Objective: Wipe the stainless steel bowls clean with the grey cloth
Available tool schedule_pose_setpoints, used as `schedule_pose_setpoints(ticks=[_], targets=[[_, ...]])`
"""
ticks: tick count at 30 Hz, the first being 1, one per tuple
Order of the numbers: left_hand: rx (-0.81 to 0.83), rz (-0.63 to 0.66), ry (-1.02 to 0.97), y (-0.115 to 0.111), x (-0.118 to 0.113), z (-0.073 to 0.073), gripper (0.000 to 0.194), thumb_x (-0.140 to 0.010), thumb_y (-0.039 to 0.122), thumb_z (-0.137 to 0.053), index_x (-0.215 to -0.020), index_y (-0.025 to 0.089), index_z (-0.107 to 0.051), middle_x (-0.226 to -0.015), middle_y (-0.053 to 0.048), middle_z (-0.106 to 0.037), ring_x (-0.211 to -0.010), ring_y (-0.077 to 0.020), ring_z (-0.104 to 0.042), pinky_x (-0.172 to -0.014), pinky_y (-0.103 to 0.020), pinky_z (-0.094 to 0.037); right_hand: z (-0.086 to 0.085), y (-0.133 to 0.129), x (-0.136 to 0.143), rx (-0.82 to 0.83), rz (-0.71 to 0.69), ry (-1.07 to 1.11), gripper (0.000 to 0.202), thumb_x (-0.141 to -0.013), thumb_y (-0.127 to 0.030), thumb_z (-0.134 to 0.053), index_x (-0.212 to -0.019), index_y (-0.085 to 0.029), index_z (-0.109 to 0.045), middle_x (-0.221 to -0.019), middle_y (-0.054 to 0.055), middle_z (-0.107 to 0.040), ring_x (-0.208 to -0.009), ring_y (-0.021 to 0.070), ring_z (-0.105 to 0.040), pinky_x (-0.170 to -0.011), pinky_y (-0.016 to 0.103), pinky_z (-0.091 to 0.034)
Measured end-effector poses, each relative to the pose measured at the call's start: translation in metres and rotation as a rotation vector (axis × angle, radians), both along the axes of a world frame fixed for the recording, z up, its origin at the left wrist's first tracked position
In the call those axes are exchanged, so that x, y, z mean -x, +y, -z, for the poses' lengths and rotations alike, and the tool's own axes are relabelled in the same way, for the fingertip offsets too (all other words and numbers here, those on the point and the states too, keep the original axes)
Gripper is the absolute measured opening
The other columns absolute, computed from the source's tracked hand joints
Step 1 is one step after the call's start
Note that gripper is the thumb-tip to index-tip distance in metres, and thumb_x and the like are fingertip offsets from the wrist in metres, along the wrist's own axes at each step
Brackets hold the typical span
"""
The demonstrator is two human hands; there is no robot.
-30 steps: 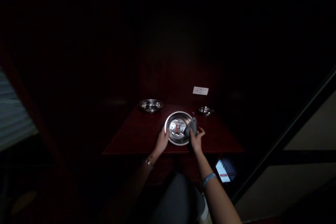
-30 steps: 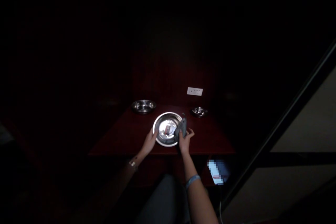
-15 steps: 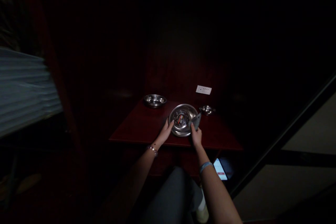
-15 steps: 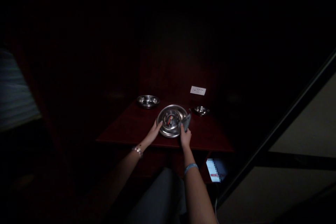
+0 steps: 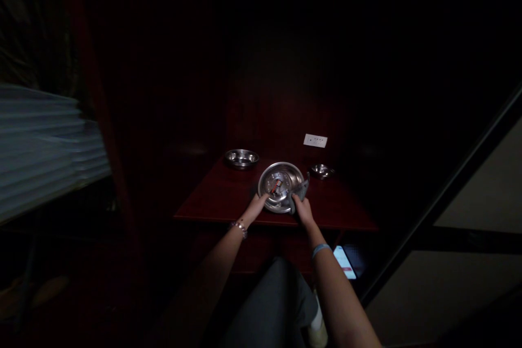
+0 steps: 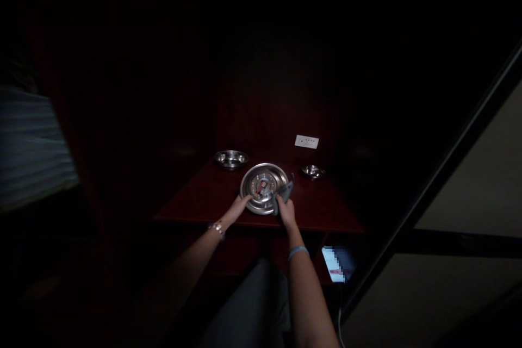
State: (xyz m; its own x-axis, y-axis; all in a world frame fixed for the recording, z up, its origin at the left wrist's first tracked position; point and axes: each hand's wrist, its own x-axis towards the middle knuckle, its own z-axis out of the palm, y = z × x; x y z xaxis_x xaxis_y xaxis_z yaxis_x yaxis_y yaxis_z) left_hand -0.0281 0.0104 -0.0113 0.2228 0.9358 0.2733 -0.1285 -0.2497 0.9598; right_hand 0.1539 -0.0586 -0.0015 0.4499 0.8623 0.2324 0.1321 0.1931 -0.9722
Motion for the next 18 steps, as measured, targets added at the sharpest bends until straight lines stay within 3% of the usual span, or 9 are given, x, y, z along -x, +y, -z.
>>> schedule_pose_setpoints(ticks=[5,11,15,18], targets=[[0.018,0.011,-0.033,-0.002,0.003,-0.004,0.045,-0.089,0.025,-0.053,-0.131,0.009,-0.059,-0.135,-0.016,-0.065,-0.131,-0.0297,-0.056,-0.115,-0.043,-0.04,0.002,0.003,-0.002,0.052,-0.051,-0.047,0.047,-0.076,-0.057,-0.062,-0.093,-0.015,-0.074,-0.089,0.008,-0.078,-0.092,0.0242,-0.072,-0.086,0.033,-0.055],[-0.12,-0.023,-0.043,-0.015,0.006,-0.017,0.073,-0.088,0.037,-0.063,-0.152,0.019,-0.033,-0.153,-0.014,-0.049,-0.14,-0.0253,-0.048,-0.119,-0.041,-0.036,0.005,0.006,-0.003,-0.017,-0.041,-0.014,0.047,-0.076,-0.055,-0.065,-0.097,-0.014,-0.074,-0.096,0.011,-0.078,-0.099,0.0264,-0.072,-0.092,0.038,-0.054],[-0.123,0.218,0.057,-0.02,0.001,-0.016,0.06,-0.082,0.043,-0.069,-0.134,0.015,-0.057,-0.141,-0.014,-0.061,-0.132,-0.0281,-0.056,-0.118,-0.044,-0.037,0.007,0.008,-0.004,-0.065,-0.049,0.011,0.047,-0.077,-0.055,-0.066,-0.098,-0.014,-0.075,-0.095,0.01,-0.078,-0.098,0.026,-0.072,-0.091,0.039,-0.055],[-0.121,0.238,0.147,-0.021,-0.001,-0.011,0.056,-0.077,0.044,-0.073,-0.124,0.015,-0.066,-0.135,-0.012,-0.066,-0.13,-0.0289,-0.058,-0.118,-0.046,-0.036,0.008,0.008,-0.004,-0.09,-0.058,0.022,0.048,-0.077,-0.056,-0.066,-0.098,-0.014,-0.074,-0.096,0.01,-0.078,-0.098,0.0254,-0.072,-0.091,0.038,-0.055]])
